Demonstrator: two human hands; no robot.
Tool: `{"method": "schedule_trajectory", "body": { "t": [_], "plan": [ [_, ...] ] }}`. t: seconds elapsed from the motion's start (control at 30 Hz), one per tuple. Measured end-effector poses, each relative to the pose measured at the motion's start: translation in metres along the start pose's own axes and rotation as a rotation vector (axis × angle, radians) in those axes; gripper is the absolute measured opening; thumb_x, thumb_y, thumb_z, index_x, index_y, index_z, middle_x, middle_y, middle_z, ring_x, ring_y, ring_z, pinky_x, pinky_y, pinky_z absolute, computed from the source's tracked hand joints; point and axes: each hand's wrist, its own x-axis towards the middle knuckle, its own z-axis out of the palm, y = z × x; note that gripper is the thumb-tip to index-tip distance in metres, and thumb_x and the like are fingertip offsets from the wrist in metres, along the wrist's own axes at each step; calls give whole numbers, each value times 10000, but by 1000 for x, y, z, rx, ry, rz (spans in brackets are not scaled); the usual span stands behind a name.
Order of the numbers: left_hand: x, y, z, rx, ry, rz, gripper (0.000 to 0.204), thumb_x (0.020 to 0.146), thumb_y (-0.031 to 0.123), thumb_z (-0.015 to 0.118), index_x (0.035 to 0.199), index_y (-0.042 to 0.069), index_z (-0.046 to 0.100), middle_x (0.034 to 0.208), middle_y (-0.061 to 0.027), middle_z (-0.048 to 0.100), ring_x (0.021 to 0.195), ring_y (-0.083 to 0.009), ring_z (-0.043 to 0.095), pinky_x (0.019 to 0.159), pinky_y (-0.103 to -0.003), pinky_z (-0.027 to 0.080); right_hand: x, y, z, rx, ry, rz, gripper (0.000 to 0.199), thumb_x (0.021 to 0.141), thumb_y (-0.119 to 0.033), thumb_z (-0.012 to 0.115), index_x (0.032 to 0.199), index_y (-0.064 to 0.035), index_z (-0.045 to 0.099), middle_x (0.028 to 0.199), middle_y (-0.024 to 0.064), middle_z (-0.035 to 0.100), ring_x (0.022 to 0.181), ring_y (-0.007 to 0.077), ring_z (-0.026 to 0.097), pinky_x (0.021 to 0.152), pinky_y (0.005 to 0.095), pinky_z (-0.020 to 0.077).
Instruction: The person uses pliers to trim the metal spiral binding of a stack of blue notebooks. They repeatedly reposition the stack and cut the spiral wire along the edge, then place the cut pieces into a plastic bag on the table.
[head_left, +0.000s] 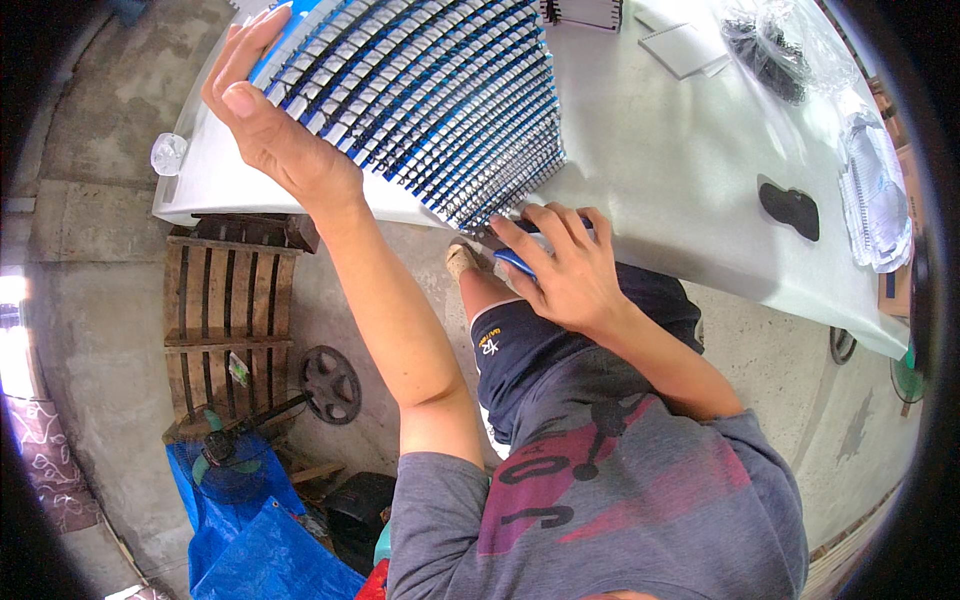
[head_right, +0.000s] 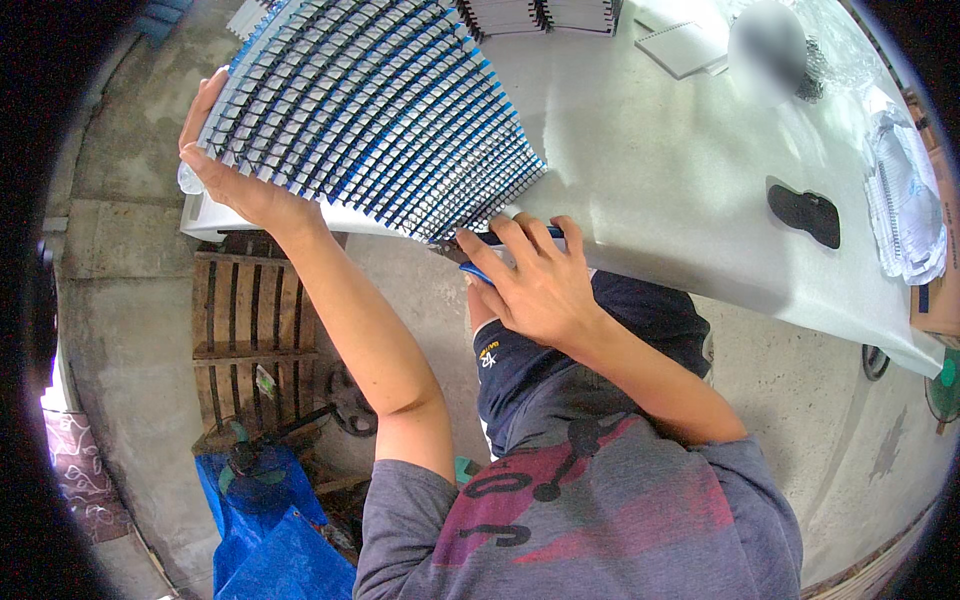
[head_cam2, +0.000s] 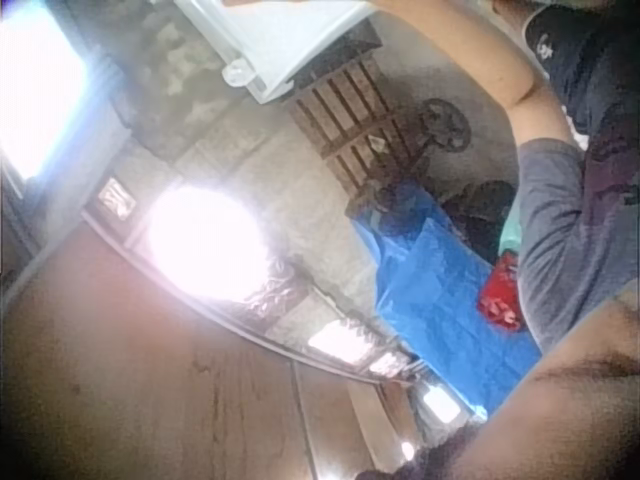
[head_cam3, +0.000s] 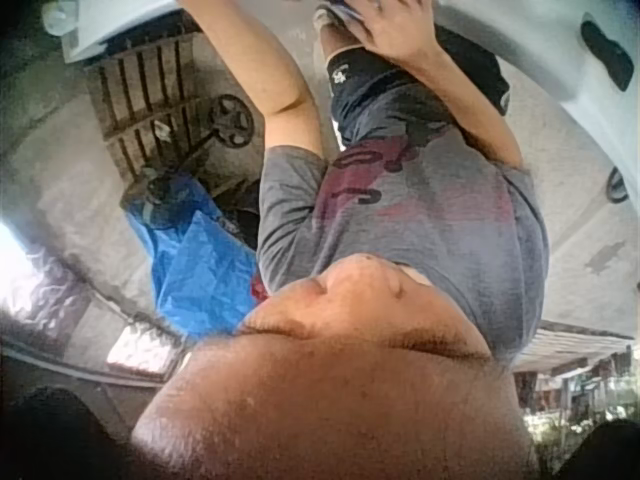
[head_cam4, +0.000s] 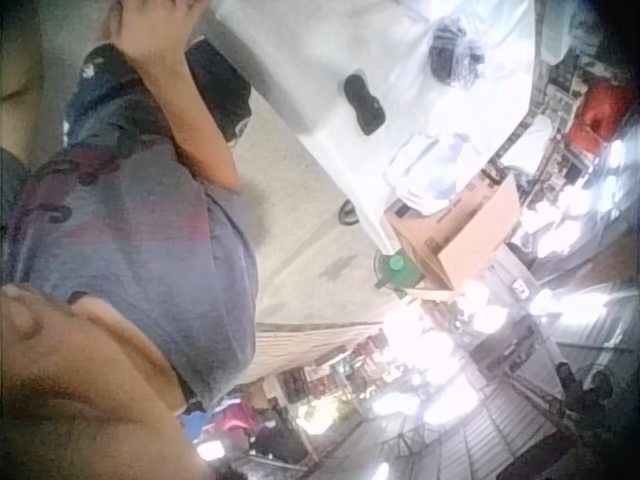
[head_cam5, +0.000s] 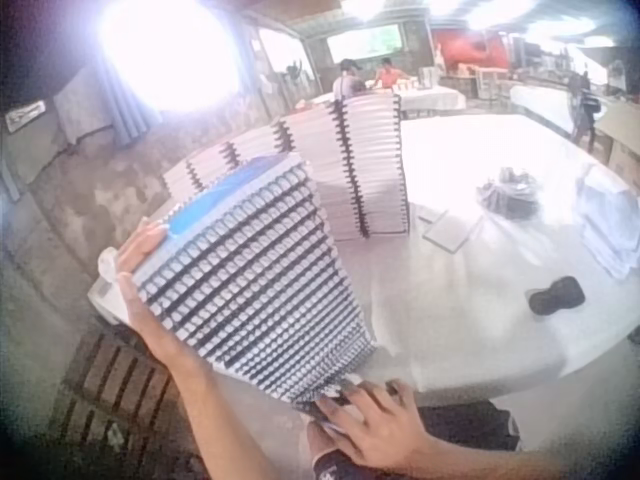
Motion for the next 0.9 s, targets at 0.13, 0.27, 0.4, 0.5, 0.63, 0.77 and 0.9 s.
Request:
{"method": "schedule_trajectory", "body": {
  "t": [0.13,0.27,0.4,0.5,0.63,0.77,0.9],
  "plan": [
    [0,-2,-2,-12,0,-4,577,946,549,276,1127,58,520,1093,-137,597,976,-181,632,857,-307,562,1,0,1,-16,-53,4,469,806,-335,621,1253,-218,538,1139,83,500,1026,255,468,830,491,356],
    [3,-1,0,12,10,18,602,946,559,265,1125,40,513,1100,-155,597,985,-200,629,863,-325,560,0,1,3,-19,-69,0,482,797,-335,631,1258,-231,536,1130,72,500,998,248,465,790,486,371],
    [3,-1,1,-11,21,-11,606,945,565,260,1123,42,511,1109,-159,599,1003,-202,624,871,-330,556,0,2,7,-18,-49,-7,492,794,-331,634,1265,-236,531,1110,68,509,969,241,476,767,468,381],
    [3,-6,-2,11,33,10,584,948,554,260,1117,56,514,1113,-148,603,1015,-193,622,877,-325,554,-2,2,8,26,-62,-3,500,798,-328,630,1276,-229,522,1098,66,516,924,240,499,730,443,400],
    [4,-7,-3,16,31,23,579,941,562,270,1112,67,518,1110,-138,608,1012,-187,625,868,-319,559,-1,-3,5,173,-179,96,505,806,-294,622,1286,-186,508,1093,92,526,881,281,531,683,431,421],
    [3,-5,-3,18,31,11,603,928,585,284,1111,62,523,1099,-140,610,992,-194,632,850,-319,567,-2,-2,10,531,-209,220,458,824,-228,606,1258,-121,507,1055,150,548,869,341,566,722,449,445],
    [2,-2,-2,14,14,-5,621,923,593,295,1125,53,525,1090,-142,610,975,-200,636,844,-325,568,2,4,12,1035,-271,389,409,838,-194,593,1222,-82,509,1011,184,560,856,374,587,793,440,452]
  ]
}}
